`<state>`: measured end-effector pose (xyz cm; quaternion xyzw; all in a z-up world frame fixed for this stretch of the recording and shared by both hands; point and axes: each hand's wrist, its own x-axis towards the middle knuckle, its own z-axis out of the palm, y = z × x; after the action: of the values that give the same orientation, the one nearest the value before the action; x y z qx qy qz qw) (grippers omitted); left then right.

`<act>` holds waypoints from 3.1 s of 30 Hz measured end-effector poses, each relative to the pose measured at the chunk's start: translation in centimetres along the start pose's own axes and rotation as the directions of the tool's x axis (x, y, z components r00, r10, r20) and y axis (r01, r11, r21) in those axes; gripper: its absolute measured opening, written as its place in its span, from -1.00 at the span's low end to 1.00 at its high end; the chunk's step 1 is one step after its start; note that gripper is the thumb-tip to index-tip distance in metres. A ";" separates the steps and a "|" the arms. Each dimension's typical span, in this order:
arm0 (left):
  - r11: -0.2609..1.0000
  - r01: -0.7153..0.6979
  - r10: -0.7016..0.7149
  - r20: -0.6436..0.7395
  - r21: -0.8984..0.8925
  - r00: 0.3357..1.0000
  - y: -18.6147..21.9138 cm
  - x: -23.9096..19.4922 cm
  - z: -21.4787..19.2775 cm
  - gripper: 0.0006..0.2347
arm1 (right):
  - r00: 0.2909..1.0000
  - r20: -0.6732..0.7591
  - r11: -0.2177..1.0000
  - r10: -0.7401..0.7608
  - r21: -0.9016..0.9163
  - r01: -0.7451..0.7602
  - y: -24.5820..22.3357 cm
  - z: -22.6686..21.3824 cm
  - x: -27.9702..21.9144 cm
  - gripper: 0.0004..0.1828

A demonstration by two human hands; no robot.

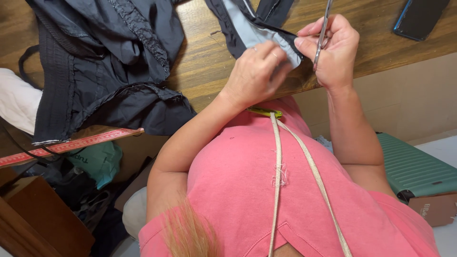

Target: Cutting and trimming black fabric components using scissors on a wooden workbench

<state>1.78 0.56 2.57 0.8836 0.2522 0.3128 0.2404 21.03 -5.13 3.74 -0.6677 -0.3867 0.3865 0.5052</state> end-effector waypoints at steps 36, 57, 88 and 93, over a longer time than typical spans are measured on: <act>-0.119 0.597 -0.584 0.542 -0.793 0.604 -0.6 -4.8 0.4 -0.88 | 0.981 0.163 0.994 -0.102 -0.009 0.105 -1.3 3.8 -5.7 -0.63; -0.407 0.481 -0.587 0.626 -0.777 0.514 0.2 -4.9 2.1 -0.87 | 0.936 0.352 0.900 0.032 -0.417 0.126 -1.0 -5.3 -19.3 -0.46; -0.317 0.281 -0.577 0.420 -0.906 0.700 3.3 -5.0 2.3 -0.94 | 0.966 -0.200 0.673 -0.162 -0.738 -0.040 -2.0 5.9 -20.6 -0.76; -0.355 0.263 -0.574 0.431 -0.897 0.696 3.2 -5.1 2.5 -0.93 | 0.959 -0.219 0.675 -0.180 -0.737 -0.042 -1.1 6.3 -20.7 -0.75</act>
<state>1.01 -5.61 0.52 0.1889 0.2682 0.3628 0.8722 6.82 -21.30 6.19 -0.8454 -0.4608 0.0827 0.2573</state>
